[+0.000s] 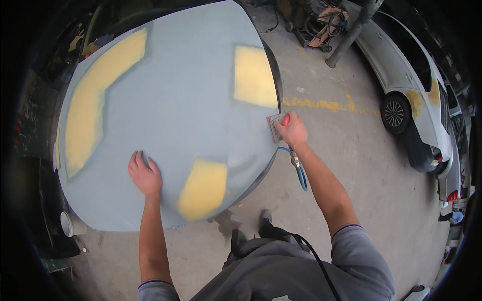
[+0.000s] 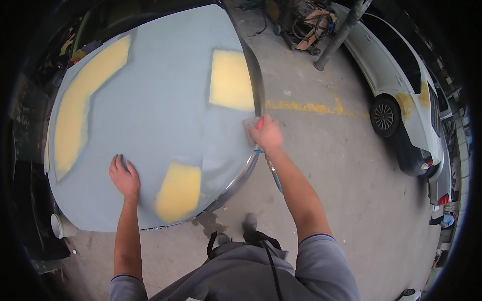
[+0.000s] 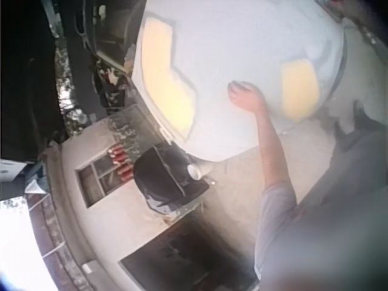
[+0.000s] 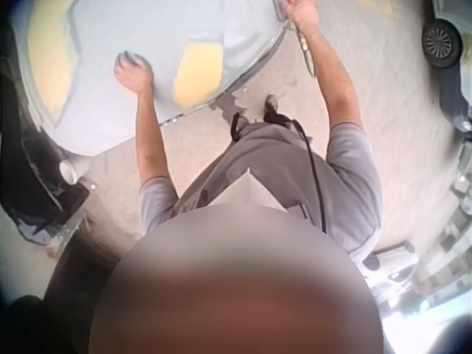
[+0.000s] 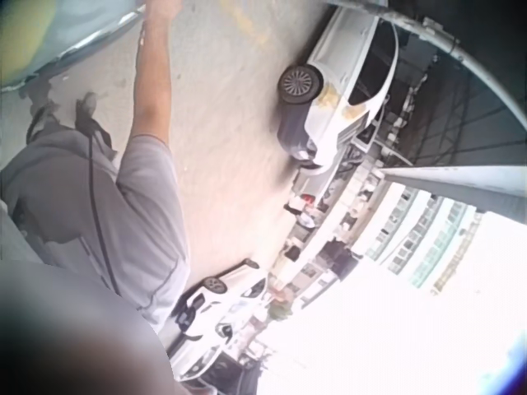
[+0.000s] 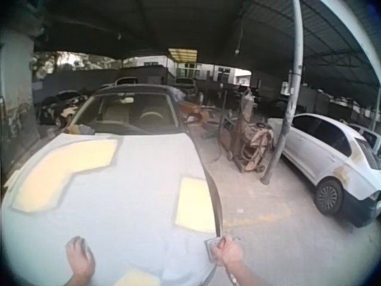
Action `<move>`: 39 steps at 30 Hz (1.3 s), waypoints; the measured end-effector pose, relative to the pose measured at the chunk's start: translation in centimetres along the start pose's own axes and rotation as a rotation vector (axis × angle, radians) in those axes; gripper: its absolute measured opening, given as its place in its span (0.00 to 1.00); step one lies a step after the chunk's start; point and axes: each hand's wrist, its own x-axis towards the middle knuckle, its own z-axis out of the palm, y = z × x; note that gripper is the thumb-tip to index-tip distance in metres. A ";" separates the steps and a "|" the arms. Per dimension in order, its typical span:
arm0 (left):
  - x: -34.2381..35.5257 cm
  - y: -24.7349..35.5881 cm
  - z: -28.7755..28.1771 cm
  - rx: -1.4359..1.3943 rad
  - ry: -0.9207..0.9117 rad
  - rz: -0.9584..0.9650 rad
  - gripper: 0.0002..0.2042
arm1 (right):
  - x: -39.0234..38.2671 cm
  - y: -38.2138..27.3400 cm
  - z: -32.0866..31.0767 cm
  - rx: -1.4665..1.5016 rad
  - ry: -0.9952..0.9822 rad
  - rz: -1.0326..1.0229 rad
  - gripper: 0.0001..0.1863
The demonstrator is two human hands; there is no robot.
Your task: The person sands the hood of a black car using a pneumatic sanding tool connected to a hose. They move the tool across the hood surface in systematic passes, covering the area between yellow masking tape. The person briefly switches to a handheld sanding block to work near the windshield edge before resuming with the pneumatic tool.
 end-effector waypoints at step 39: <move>-0.8 -1.3 -0.2 0.014 -0.015 -0.010 0.20 | -9.4 -10.3 1.9 -0.060 -0.022 -0.019 0.29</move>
